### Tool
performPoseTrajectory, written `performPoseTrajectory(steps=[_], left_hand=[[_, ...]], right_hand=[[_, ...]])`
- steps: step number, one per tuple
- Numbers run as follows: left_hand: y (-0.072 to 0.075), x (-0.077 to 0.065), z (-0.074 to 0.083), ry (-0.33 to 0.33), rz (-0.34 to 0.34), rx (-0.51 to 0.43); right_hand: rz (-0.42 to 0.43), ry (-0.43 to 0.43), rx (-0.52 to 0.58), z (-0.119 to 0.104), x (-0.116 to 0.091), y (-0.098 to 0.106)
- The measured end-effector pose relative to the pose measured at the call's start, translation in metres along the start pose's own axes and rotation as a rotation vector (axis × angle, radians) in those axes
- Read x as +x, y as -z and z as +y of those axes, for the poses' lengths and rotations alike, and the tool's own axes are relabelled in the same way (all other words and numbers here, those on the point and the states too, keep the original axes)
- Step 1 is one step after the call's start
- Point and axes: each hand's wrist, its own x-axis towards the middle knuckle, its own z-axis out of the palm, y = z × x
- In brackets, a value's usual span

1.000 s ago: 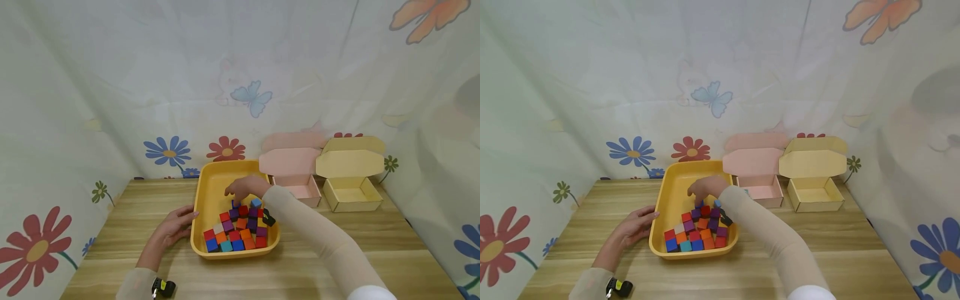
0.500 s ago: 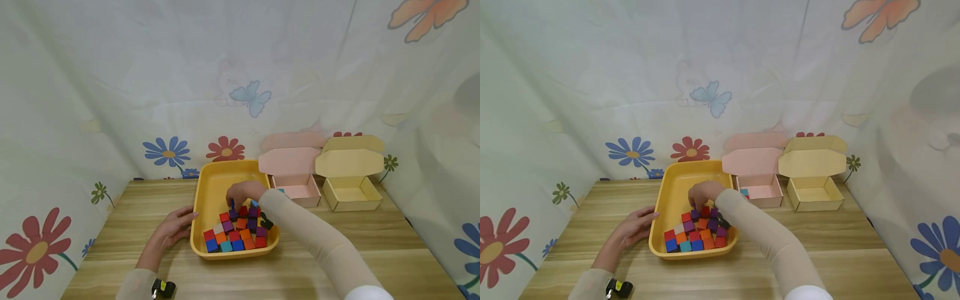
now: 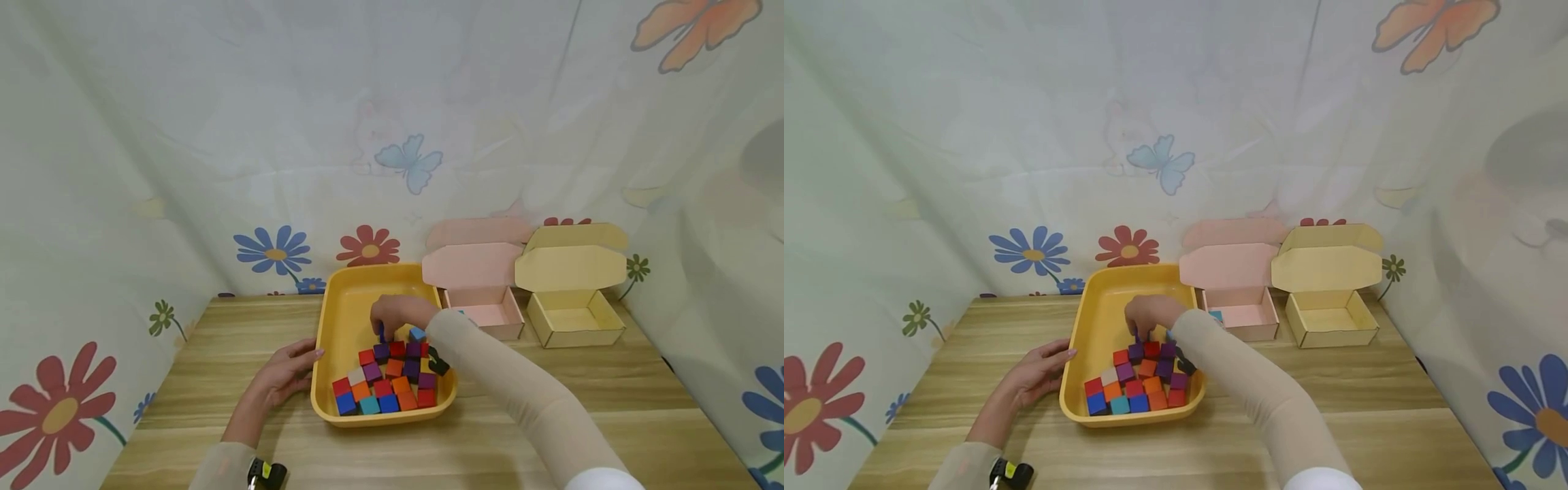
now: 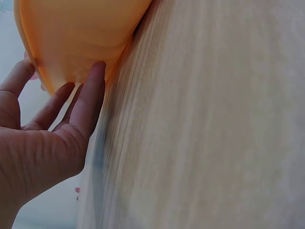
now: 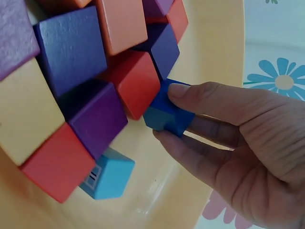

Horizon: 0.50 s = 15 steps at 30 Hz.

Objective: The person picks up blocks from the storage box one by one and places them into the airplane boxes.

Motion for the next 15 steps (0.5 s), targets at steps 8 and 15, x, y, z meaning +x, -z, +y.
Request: performPoseTrajectory(steps=[8,15], left_hand=[[-0.001,-0.002,0.001,0.002,0.000,-0.004],[0.001,-0.001,0.001,0.004,0.001,-0.005]], right_hand=[[0.095,0.006,-0.026,0.003,-0.006,0.013],[0.202,0.040,-0.069,0.008,-0.017,0.026]])
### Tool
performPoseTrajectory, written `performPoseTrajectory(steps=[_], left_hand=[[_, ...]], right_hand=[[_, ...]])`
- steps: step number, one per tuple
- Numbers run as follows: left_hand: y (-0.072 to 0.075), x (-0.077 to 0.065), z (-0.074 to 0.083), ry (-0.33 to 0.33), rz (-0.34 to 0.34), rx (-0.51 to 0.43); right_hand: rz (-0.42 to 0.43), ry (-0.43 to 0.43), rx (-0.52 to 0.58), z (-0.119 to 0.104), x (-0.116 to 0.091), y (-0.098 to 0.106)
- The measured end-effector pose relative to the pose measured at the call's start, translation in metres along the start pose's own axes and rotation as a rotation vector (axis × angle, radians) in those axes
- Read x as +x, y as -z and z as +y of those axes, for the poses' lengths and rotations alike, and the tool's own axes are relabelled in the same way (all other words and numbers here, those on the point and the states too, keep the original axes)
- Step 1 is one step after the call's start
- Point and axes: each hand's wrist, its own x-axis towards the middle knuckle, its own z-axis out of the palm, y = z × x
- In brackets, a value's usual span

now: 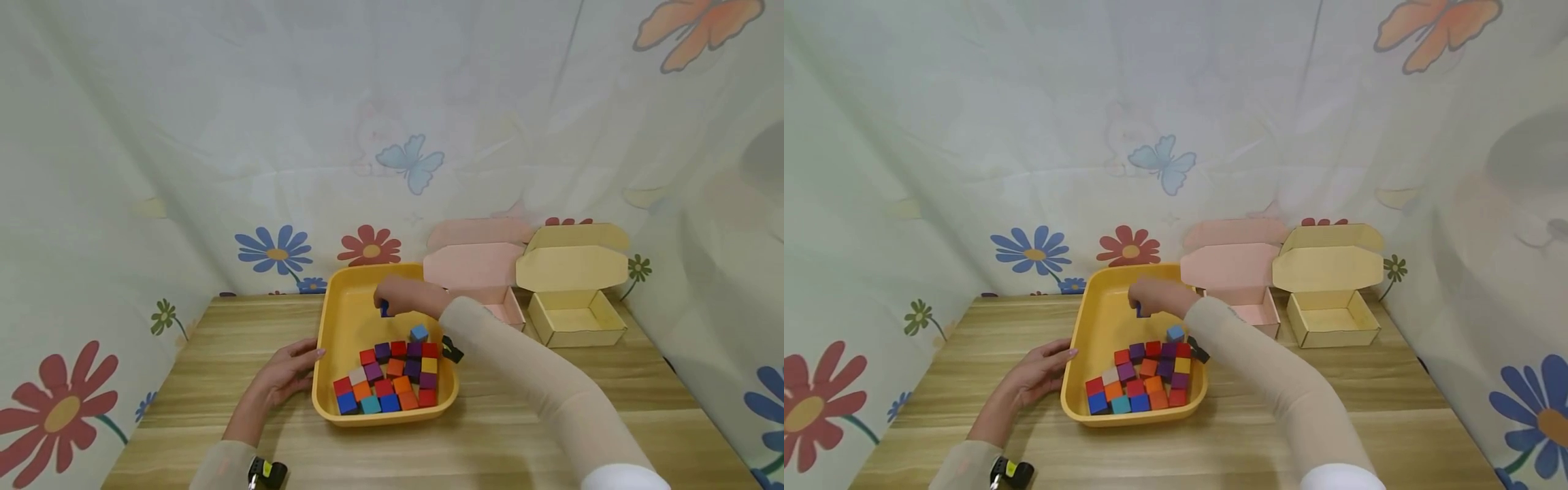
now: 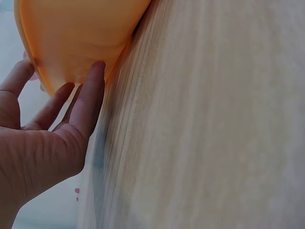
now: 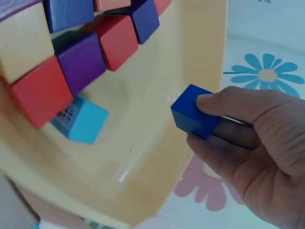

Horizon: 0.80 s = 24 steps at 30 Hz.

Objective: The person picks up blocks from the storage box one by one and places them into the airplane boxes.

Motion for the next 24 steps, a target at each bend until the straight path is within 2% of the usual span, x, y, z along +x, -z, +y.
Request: performPoseTrajectory(steps=[7,13,17,24], left_hand=[[0.000,0.001,-0.002,0.002,-0.002,0.012],[-0.001,0.002,-0.004,-0.013,-0.001,-0.001],[-0.001,0.001,-0.003,-0.018,-0.015,-0.002],[0.000,0.000,-0.005,-0.023,0.004,-0.013]], right_hand=[[0.069,0.048,-0.046,0.001,-0.016,0.017],[0.078,0.084,-0.098,0.003,-0.029,0.028],[0.070,0.064,-0.107,0.006,-0.036,0.032],[0.059,0.030,-0.098,0.013,-0.048,0.032]])
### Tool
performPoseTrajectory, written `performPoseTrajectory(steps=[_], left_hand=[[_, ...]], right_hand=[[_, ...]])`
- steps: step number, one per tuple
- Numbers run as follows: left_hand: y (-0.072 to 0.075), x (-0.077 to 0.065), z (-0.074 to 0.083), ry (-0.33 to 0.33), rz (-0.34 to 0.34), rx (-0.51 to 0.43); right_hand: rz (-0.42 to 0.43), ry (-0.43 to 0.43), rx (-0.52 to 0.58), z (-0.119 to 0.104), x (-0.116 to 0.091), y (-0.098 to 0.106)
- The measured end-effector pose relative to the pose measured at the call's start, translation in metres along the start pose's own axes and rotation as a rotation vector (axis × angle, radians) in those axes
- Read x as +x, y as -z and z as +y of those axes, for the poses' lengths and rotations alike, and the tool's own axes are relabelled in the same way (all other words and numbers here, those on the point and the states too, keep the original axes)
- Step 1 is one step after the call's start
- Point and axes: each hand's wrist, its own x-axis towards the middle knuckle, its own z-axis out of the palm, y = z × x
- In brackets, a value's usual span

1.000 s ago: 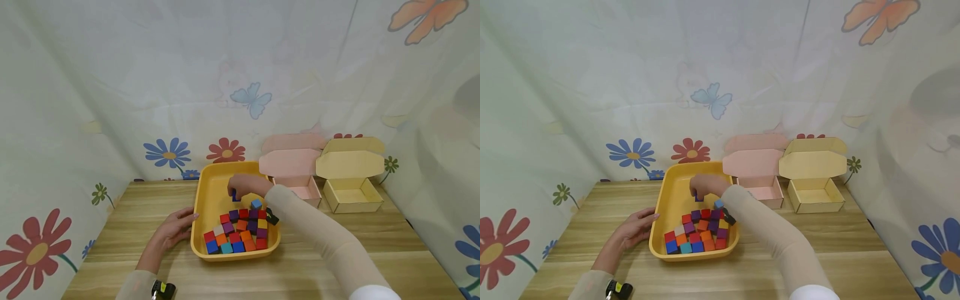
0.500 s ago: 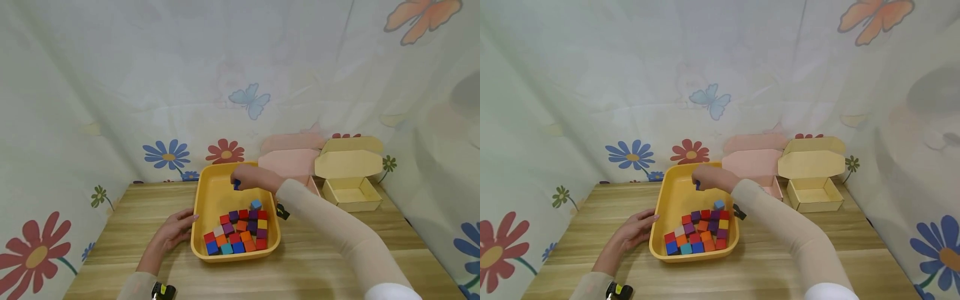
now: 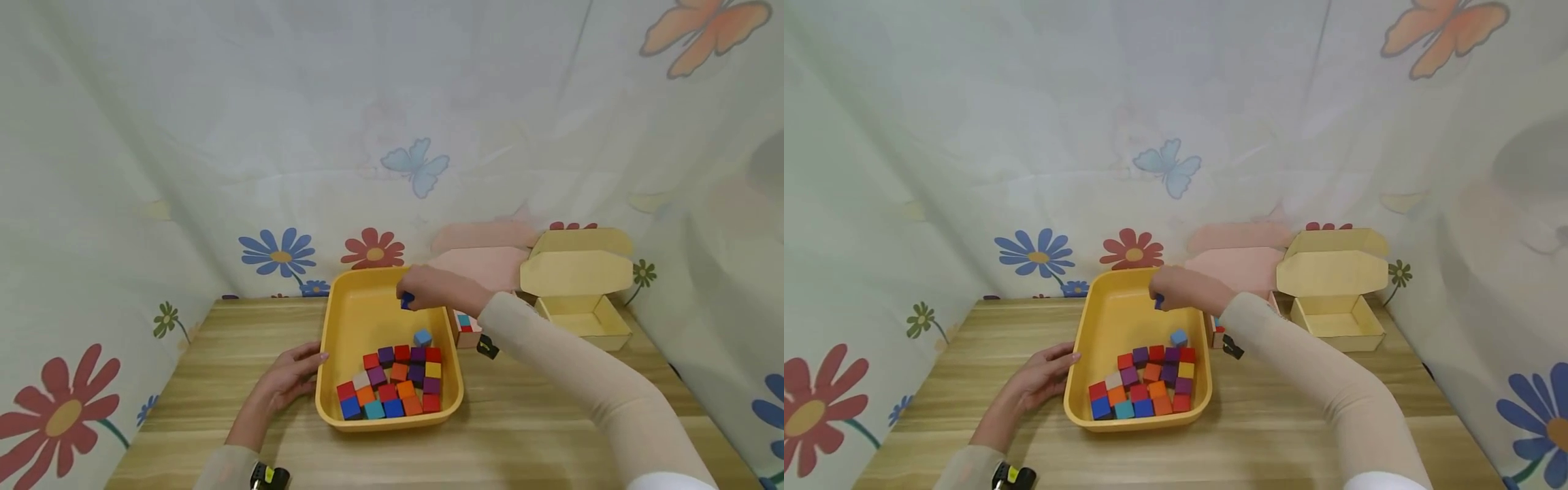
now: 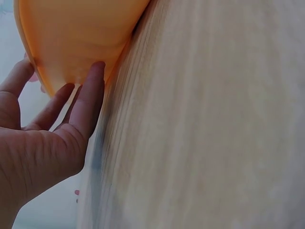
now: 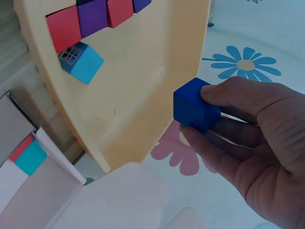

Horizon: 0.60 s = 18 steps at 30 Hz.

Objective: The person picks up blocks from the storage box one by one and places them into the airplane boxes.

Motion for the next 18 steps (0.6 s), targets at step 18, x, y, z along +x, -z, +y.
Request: performPoseTrajectory(steps=[18], left_hand=[[0.000,0.000,0.003,0.018,0.011,0.010]], right_hand=[[-0.026,-0.054,0.002,0.042,-0.036,0.009]])
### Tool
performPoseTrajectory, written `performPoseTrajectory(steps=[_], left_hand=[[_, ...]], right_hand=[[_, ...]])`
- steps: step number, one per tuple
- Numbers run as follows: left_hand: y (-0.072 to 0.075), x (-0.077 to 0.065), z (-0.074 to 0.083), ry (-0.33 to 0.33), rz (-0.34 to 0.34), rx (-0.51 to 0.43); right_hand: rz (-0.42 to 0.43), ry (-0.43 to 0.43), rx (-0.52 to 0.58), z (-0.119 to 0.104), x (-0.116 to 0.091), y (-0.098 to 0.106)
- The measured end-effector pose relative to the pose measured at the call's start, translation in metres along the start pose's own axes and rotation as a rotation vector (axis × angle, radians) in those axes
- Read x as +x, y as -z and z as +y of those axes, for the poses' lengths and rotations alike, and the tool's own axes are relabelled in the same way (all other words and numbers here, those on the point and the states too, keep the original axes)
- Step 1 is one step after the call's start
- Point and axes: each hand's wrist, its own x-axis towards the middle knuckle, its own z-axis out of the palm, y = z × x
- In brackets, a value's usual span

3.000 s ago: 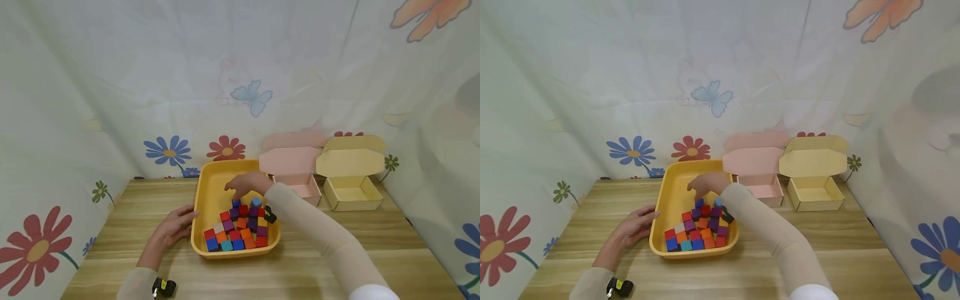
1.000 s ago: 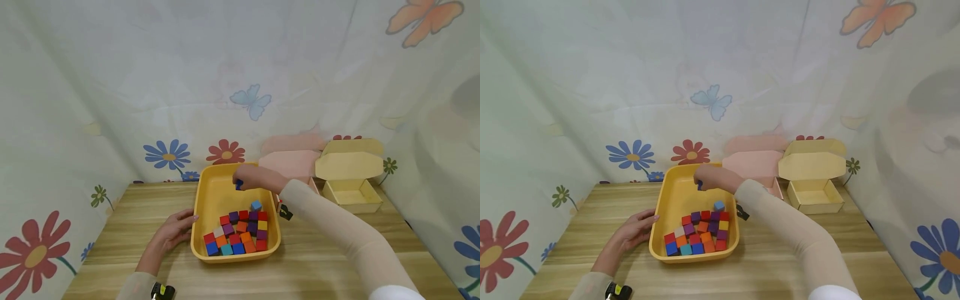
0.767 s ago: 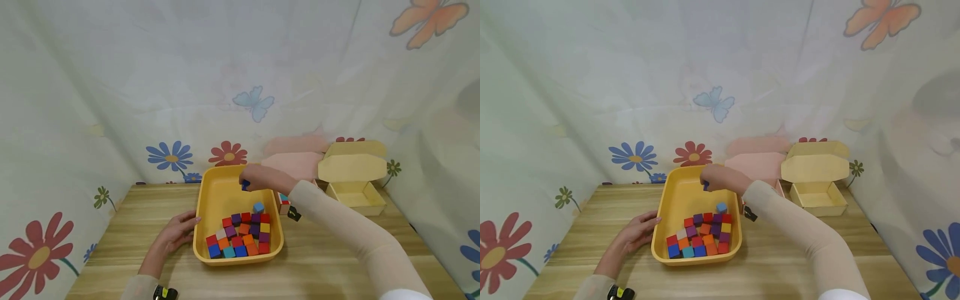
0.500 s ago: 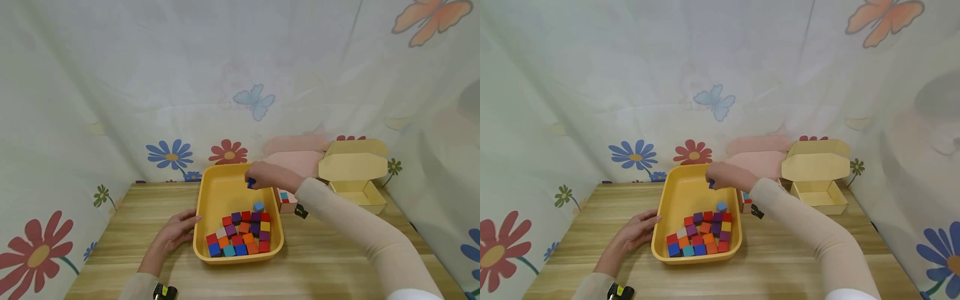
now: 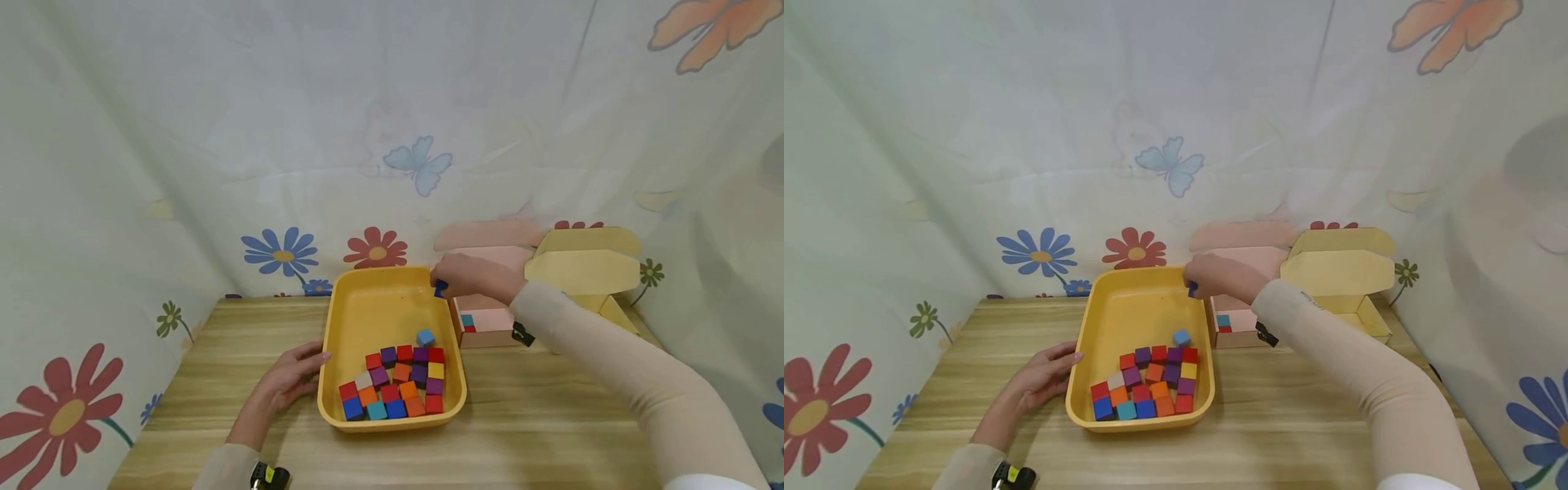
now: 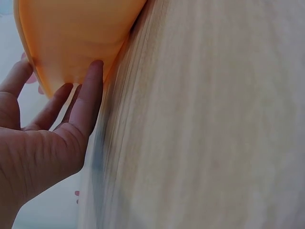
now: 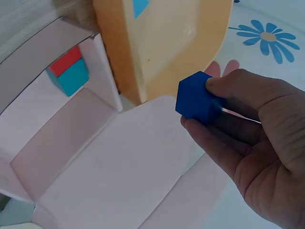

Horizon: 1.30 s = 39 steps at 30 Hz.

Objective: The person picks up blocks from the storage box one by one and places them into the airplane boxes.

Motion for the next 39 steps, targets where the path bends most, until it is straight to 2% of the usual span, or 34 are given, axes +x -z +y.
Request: performPoseTrajectory(steps=[4,10,14,18,22,26,28,33,39], left_hand=[[0.002,-0.001,-0.001,0.000,0.001,0.003],[0.001,0.000,-0.001,-0.002,-0.022,-0.002],[0.002,0.000,0.001,0.005,-0.021,-0.002],[0.004,-0.001,0.003,0.007,-0.034,-0.002],[0.004,-0.002,0.005,0.003,-0.041,-0.007],[0.003,-0.002,0.004,0.002,-0.036,-0.013],[0.003,-0.002,0.004,0.005,-0.035,-0.015],[0.002,-0.001,0.003,0.017,-0.032,-0.016],[0.002,-0.001,0.003,0.014,-0.028,-0.014]], right_hand=[[-0.005,0.028,-0.013,0.010,0.000,-0.001],[-0.081,0.009,0.000,0.028,-0.004,-0.006],[-0.127,0.032,-0.015,0.041,-0.005,-0.014],[-0.187,0.018,0.004,0.051,-0.004,-0.026],[-0.203,-0.034,0.040,0.057,-0.004,-0.039],[-0.173,-0.093,0.084,0.055,-0.006,-0.052],[-0.146,-0.091,0.097,0.053,-0.007,-0.057],[-0.050,-0.094,0.109,0.049,-0.009,-0.068],[0.055,-0.169,0.126,0.047,-0.009,-0.087]])
